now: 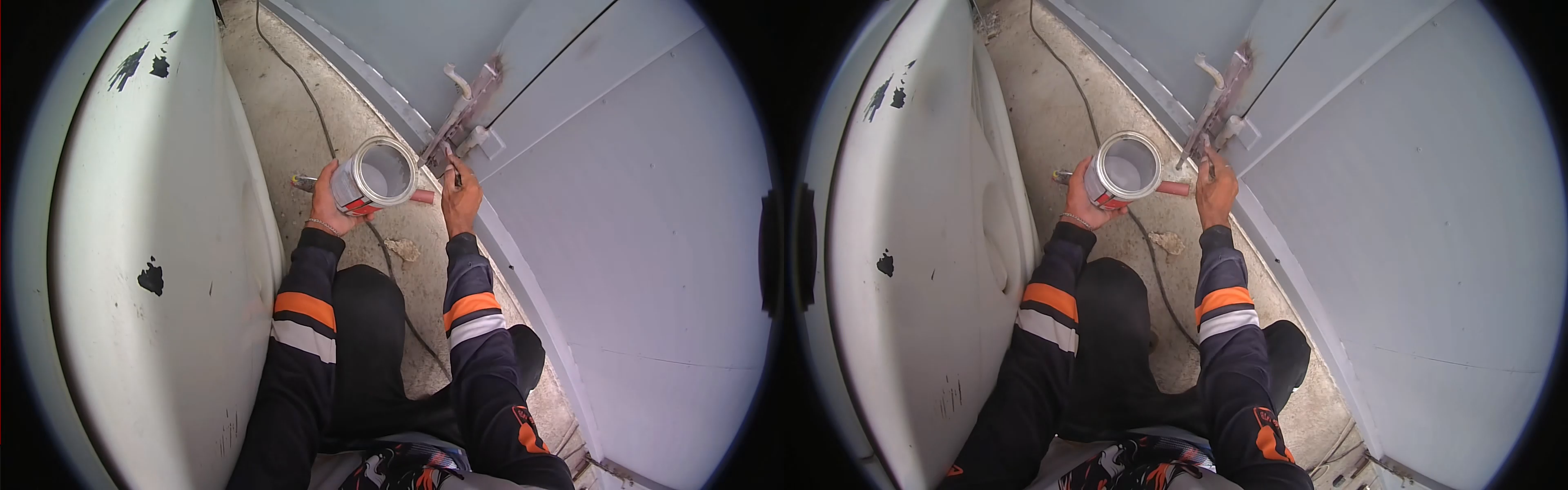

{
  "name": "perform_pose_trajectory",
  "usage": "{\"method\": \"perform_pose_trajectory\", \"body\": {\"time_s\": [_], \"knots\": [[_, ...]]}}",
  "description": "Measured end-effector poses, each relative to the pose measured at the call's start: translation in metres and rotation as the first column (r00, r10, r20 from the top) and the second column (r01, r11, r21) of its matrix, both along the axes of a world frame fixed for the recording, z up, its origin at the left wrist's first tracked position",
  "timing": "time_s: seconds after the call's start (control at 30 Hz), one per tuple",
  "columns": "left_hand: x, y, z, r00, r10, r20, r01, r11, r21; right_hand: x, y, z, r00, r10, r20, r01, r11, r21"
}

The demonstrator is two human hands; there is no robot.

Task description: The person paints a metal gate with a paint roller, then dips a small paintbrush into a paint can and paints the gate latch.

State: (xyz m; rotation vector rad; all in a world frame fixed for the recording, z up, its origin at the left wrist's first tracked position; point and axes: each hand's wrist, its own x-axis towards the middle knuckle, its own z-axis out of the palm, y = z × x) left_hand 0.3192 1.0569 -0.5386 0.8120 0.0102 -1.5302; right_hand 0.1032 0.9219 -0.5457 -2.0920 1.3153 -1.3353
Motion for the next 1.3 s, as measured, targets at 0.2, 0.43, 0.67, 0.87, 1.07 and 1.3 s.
{"method": "perform_pose_trajectory", "body": {"time_s": [0.2, 0.43, 0.67, 0.87, 1.07, 1.3], "knots": [[-0.004, 0.001, 0.007, 1.0, 0.023, -0.008, -0.023, 1.0, -0.008, -0.004, 0.021, -0.02, 0.999, -0.028, -0.028, 0.031, 0.99, 0.14], [0.002, -0.001, -0.007, 0.999, -0.031, -0.027, 0.03, 0.999, -0.044, 0.0, 0.005, -0.013, 0.992, 0.019, 0.121, -0.022, 1.0, 0.021], [0.001, 0.0, -0.003, 1.0, -0.008, -0.024, 0.007, 0.999, -0.047, -0.003, 0.029, -0.061, 0.998, 0.003, -0.066, 0.005, 0.992, 0.127], [0.001, -0.001, -0.003, 0.999, -0.02, -0.035, 0.018, 0.999, -0.046, 0.007, -0.004, -0.066, 0.999, -0.017, -0.05, 0.025, 0.985, 0.171], [-0.001, 0.0, 0.0, 0.999, 0.01, -0.033, -0.01, 1.0, -0.005, 0.007, 0.02, -0.07, 0.998, -0.054, -0.036, 0.058, 0.988, 0.144], [0.001, 0.001, 0.002, 1.0, -0.003, -0.019, 0.003, 1.0, -0.016, 0.008, 0.003, -0.062, 0.998, -0.059, -0.002, 0.058, 0.97, 0.235]]}}
